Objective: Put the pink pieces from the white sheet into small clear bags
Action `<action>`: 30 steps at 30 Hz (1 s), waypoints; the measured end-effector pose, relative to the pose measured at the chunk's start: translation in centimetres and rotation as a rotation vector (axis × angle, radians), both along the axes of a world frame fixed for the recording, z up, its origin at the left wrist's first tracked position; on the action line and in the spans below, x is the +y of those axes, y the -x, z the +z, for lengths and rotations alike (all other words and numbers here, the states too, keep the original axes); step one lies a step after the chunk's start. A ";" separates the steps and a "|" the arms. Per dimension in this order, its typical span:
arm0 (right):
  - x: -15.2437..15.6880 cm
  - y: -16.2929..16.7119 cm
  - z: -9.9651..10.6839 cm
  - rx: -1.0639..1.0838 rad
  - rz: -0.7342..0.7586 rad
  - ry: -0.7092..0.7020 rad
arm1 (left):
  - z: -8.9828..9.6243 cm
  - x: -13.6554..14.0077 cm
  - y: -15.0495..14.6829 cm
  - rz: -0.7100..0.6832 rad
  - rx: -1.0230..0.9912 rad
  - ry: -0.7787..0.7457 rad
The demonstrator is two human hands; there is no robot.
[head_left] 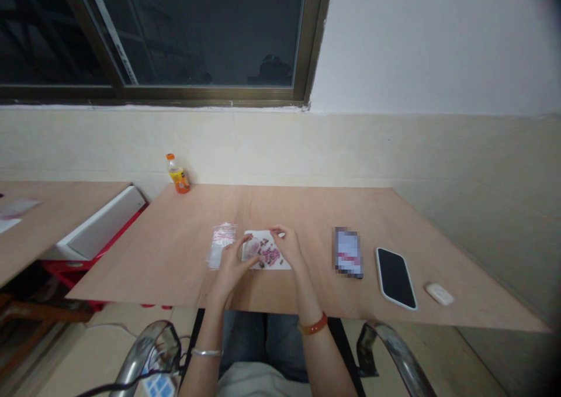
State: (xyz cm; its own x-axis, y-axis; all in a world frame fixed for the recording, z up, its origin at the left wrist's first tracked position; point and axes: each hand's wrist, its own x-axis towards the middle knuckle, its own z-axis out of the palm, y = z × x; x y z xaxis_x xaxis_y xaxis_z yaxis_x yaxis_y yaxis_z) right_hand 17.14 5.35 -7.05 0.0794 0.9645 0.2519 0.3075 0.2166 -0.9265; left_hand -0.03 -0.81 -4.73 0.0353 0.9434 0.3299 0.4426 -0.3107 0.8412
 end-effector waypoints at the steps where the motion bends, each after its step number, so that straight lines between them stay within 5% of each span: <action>1: 0.5 -0.5 -1.0 -0.007 -0.016 0.011 | 0.0 0.0 0.0 0.001 0.003 -0.004; 7: 1.7 -2.1 -5.9 -0.037 -0.072 0.041 | 0.1 -0.2 0.0 -0.003 0.050 -0.027; 13: 2.0 -1.7 -7.4 -0.048 -0.034 0.033 | 0.1 -0.1 -0.2 -0.009 0.055 -0.075; 24: 0.9 -1.3 -6.0 0.046 -0.137 0.018 | 0.3 -0.8 -0.4 -0.006 0.071 -0.037; 30: -1.0 -1.1 -1.5 0.184 -0.173 0.004 | 0.4 -0.7 -0.5 -0.065 0.040 0.069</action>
State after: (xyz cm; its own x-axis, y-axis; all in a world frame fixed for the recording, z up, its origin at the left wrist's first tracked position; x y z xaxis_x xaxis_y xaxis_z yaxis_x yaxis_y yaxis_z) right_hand 18.24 4.33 -8.54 0.2881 0.9333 0.2143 0.1655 0.1719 -0.9711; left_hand 0.46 -1.53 -4.33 0.1089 0.9592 0.2611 0.4575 -0.2815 0.8435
